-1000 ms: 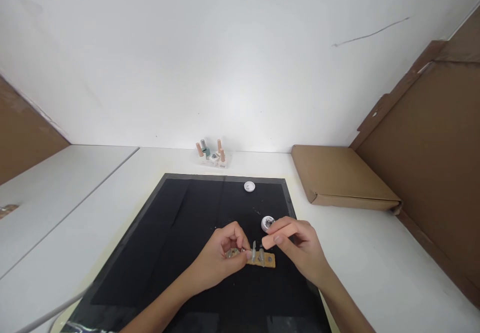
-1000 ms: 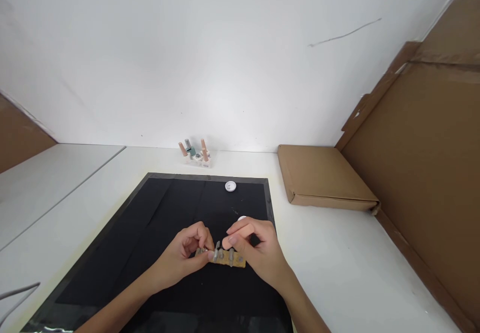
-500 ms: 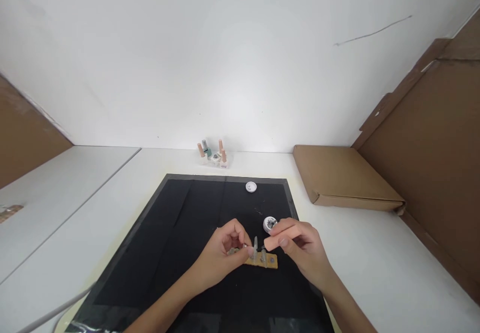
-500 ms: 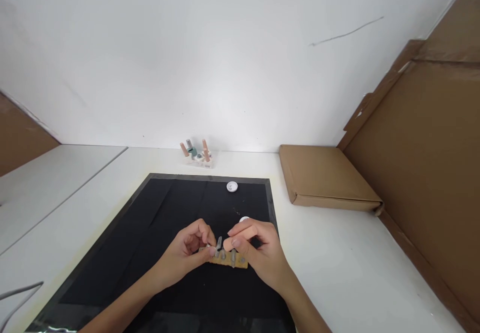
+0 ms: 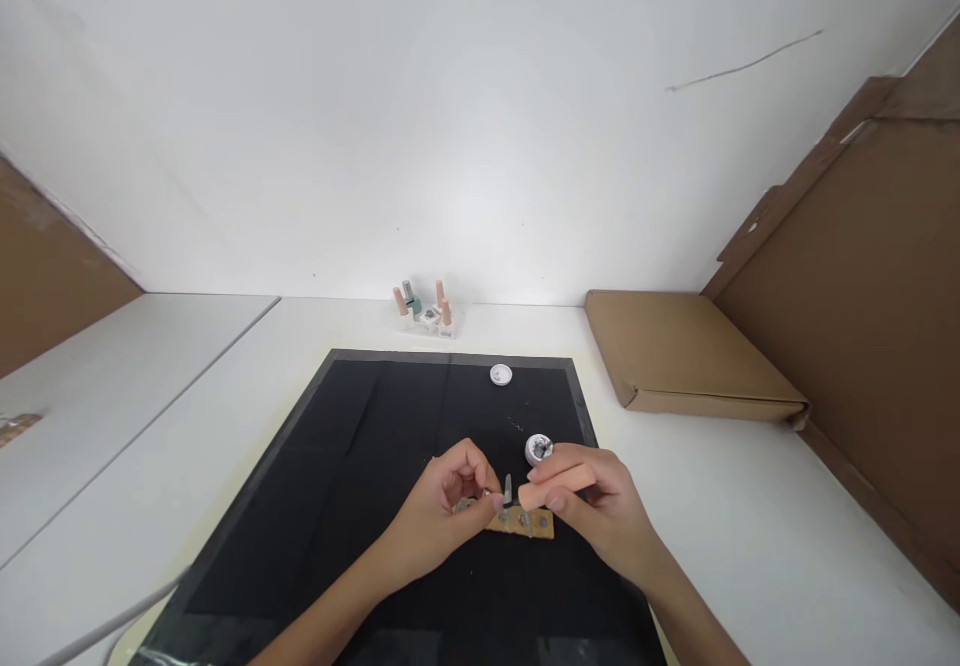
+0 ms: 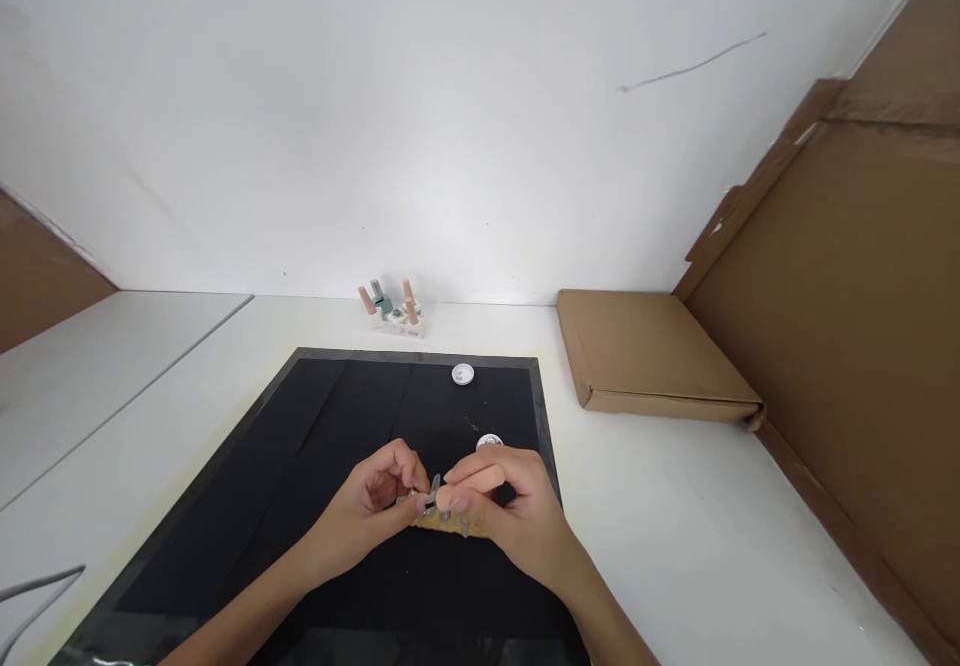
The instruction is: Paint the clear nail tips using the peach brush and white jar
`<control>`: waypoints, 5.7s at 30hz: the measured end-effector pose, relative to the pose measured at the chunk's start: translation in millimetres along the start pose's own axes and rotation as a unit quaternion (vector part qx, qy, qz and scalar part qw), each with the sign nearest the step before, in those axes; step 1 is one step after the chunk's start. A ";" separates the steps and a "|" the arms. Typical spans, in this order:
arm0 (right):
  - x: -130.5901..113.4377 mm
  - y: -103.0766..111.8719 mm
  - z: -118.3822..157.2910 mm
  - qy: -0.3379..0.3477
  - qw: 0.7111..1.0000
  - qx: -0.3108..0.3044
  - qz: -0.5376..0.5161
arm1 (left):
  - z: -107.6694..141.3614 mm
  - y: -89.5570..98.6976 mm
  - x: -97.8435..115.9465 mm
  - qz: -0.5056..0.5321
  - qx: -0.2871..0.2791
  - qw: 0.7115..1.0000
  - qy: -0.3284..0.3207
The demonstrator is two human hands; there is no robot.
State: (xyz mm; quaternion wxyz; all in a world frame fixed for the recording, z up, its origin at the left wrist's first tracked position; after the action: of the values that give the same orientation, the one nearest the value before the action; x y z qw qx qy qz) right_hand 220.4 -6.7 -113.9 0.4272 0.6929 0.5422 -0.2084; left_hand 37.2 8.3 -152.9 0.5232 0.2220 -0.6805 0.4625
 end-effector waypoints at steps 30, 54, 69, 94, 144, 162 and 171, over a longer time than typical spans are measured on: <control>-11.3 -2.4 3.3 0.006 1.000 -0.016 0.022 | 0.7 -5.0 10.1 0.098 0.014 0.995 0.014; -10.3 3.6 2.3 0.006 1.000 0.003 0.020 | -0.8 -4.4 9.7 0.101 0.025 0.994 0.020; -9.3 1.5 3.7 0.005 1.000 -0.004 0.012 | -1.3 -4.4 9.4 0.113 0.023 0.993 0.019; -13.9 0.3 2.6 0.013 1.000 -0.027 0.003 | -3.3 -4.9 9.4 0.115 0.019 0.993 0.011; -11.4 1.6 4.2 -0.028 0.999 0.014 0.029 | -3.1 -3.8 7.2 0.103 0.033 0.994 0.017; -10.7 -1.0 3.3 -0.048 0.998 0.016 0.029 | -3.4 -4.0 7.0 0.106 0.023 0.994 0.024; -9.9 0.5 0.8 -0.039 0.998 0.029 0.036 | -2.6 -3.8 8.4 0.103 0.026 0.994 0.016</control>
State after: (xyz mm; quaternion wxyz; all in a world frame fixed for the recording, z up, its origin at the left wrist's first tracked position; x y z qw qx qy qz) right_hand 217.8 -13.0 -106.7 0.4348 0.7152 0.4940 -0.2354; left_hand 38.5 10.3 -143.7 0.4777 0.1571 -0.6794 0.5344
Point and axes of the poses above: each hand's wrist, its own z-axis away from the middle knuckle, its own y-axis out of the back of the hand, x = y × z, the point moved 2 cm from there along -z, towards the middle knuckle, and after that the axes turned 13 degrees about z, right-handed, at the moved point
